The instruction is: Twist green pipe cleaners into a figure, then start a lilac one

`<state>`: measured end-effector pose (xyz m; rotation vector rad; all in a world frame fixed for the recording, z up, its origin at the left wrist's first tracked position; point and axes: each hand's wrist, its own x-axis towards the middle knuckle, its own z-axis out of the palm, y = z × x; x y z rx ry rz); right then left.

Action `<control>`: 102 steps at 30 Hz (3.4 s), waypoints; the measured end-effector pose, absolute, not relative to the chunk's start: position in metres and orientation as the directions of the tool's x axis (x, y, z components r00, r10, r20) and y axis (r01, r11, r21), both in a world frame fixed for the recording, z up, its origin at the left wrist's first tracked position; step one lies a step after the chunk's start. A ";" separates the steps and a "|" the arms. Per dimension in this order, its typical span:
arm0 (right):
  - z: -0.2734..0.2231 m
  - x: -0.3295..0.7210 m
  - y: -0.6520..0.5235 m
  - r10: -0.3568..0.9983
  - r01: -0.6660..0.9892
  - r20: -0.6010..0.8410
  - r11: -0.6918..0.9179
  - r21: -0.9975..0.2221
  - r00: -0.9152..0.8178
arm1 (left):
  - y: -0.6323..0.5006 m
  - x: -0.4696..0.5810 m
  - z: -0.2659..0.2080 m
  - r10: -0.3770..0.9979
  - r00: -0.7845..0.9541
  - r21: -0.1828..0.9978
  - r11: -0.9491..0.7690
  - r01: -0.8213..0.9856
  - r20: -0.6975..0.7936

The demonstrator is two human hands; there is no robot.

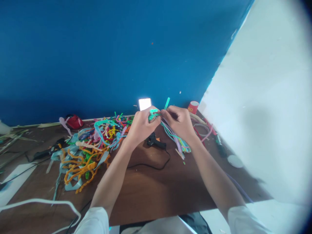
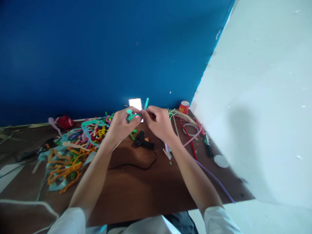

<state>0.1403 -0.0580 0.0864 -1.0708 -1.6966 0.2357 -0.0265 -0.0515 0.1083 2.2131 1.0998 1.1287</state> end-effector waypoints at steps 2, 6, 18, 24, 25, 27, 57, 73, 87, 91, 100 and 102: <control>0.086 0.141 -0.058 0.751 0.520 0.660 0.571 -0.635 -0.019 | -0.051 -0.026 0.107 0.805 0.347 0.678 -0.593 0.435 0.481; 0.087 0.141 -0.058 0.762 0.498 0.648 0.569 -0.654 -0.019 | -0.049 -0.025 0.105 0.805 0.336 0.701 -0.591 0.398 0.488; 0.085 0.142 -0.059 0.780 0.523 0.625 0.541 -0.659 -0.021 | -0.045 -0.027 0.107 0.813 0.372 0.714 -0.575 0.399 0.448; 0.086 0.142 -0.060 0.782 0.483 0.620 0.565 -0.669 -0.055 | -0.043 -0.029 0.109 0.813 0.369 0.722 -0.575 0.386 0.450; 0.086 0.142 -0.060 0.792 0.454 0.608 0.564 -0.689 -0.062 | -0.043 -0.029 0.109 0.809 0.369 0.718 -0.581 0.385 0.457; 0.087 0.141 -0.060 0.827 0.354 0.558 0.542 -0.762 -0.066 | -0.044 -0.030 0.109 0.800 0.376 0.712 -0.592 0.377 0.467; 0.085 0.157 -0.058 0.536 0.511 0.785 0.790 -0.337 -0.310 | -0.047 -0.039 0.114 0.818 0.401 0.789 -0.541 0.291 0.413; 0.087 0.143 -0.058 0.807 0.241 0.591 0.578 -0.780 -0.022 | -0.043 -0.031 0.107 0.839 0.284 0.800 -0.535 0.272 0.465; 0.079 0.166 -0.054 0.439 0.638 0.806 0.764 -0.101 -0.398 | -0.037 -0.036 0.105 0.869 0.362 0.878 -0.429 0.212 0.337; 0.082 0.156 -0.057 0.522 0.610 0.785 0.755 -0.241 -0.335 | -0.042 -0.040 0.110 0.798 0.423 0.735 -0.581 0.349 0.430; 0.083 0.142 -0.057 0.913 0.182 0.388 0.405 -0.896 -0.124 | -0.051 -0.036 0.105 0.651 0.518 0.302 -0.737 0.604 0.554; 0.081 0.139 -0.056 0.959 0.054 0.258 0.265 -0.963 -0.114 | -0.051 -0.035 0.105 0.657 0.514 0.302 -0.732 0.611 0.552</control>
